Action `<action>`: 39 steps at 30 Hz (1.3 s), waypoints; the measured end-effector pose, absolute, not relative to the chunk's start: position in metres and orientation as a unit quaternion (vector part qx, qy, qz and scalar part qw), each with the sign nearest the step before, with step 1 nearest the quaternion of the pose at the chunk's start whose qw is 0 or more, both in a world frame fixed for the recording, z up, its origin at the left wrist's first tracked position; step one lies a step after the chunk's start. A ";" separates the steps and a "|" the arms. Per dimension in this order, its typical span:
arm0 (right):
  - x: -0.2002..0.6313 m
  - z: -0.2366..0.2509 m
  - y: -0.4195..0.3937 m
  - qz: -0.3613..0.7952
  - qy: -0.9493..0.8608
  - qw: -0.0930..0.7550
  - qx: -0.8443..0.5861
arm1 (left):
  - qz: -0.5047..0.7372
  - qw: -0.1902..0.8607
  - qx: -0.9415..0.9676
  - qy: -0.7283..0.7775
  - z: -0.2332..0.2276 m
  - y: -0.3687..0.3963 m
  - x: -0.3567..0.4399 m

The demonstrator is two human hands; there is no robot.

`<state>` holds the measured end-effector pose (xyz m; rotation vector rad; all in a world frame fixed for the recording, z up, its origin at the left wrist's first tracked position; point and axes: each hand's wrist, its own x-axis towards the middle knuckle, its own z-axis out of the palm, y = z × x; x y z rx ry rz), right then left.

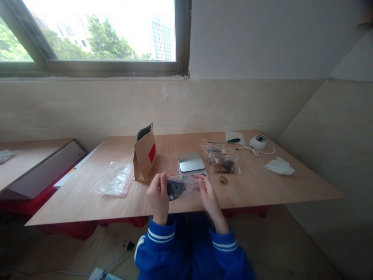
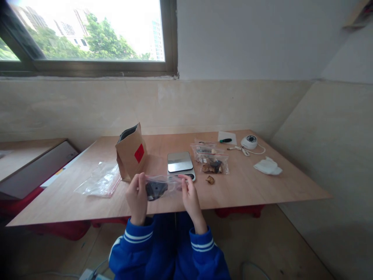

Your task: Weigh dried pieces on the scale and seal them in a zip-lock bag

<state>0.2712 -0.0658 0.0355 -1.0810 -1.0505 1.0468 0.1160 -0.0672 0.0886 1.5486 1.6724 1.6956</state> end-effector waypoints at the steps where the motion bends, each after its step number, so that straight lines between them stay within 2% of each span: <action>1: 0.270 0.031 -0.064 0.466 -0.456 0.596 -0.469 | 0.553 0.121 0.606 0.559 0.102 -0.069 0.113; 5: 0.263 0.029 -0.062 0.506 -0.434 0.603 -0.438 | 0.434 0.118 0.761 0.467 0.139 -0.077 0.106; 13: 0.259 0.031 -0.066 0.462 -0.351 0.670 -0.464 | 0.493 0.171 0.597 0.609 0.104 -0.079 0.100; 20: 0.254 0.037 -0.068 0.396 -0.326 0.703 -0.492 | 0.535 0.408 0.455 0.583 0.081 -0.079 0.107; 24: 0.258 0.040 -0.070 0.375 -0.306 0.706 -0.517 | 0.554 0.492 0.432 0.514 0.072 -0.077 0.105; 28: 0.262 0.039 -0.069 0.372 -0.297 0.703 -0.528 | 0.584 0.490 0.446 0.469 0.075 -0.080 0.104; 35: 0.271 0.047 -0.074 0.429 -0.438 0.642 -0.461 | 0.637 0.427 0.411 0.492 0.073 -0.079 0.103; 39: 0.274 0.048 -0.075 0.445 -0.439 0.630 -0.460 | 0.650 0.407 0.402 0.499 0.073 -0.080 0.103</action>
